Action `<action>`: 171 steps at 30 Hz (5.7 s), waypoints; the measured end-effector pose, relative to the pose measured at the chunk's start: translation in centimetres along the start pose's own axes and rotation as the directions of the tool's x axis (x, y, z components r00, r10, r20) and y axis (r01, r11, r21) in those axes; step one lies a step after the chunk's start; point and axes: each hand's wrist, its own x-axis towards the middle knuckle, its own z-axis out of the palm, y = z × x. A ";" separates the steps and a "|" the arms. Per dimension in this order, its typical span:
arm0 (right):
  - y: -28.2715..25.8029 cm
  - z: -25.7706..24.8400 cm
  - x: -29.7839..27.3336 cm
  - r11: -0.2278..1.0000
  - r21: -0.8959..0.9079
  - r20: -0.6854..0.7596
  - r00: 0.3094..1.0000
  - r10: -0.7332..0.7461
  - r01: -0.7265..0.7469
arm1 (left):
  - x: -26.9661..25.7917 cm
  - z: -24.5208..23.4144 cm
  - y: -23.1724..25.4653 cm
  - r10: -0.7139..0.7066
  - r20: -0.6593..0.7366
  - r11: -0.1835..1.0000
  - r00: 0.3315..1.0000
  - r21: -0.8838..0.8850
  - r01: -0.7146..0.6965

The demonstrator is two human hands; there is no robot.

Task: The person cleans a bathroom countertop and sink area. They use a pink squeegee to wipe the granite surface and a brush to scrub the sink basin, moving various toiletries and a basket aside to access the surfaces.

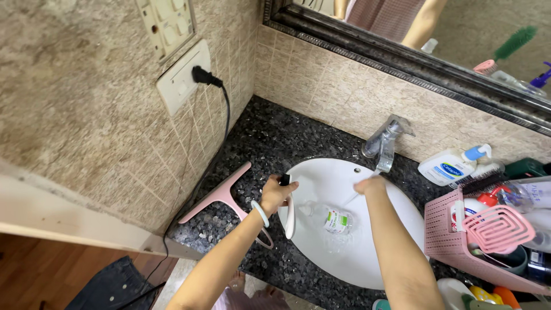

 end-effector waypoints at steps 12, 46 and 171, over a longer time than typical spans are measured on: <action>-0.9 4.5 -11.0 0.015 -0.558 0.799 0.542 -0.259 0.830 | 2.1 6.0 -1.0 -0.078 0.133 0.991 0.988 0.120 0.062; 11.6 -16.3 -6.8 -0.711 -0.529 0.485 0.852 0.195 0.464 | -5.2 -2.5 -1.2 -0.171 0.676 0.174 0.717 0.737 -0.653; 9.1 2.5 -6.6 -0.924 0.169 0.928 0.262 0.266 0.342 | -8.1 -10.5 3.9 0.604 0.456 -0.001 0.653 0.820 -0.572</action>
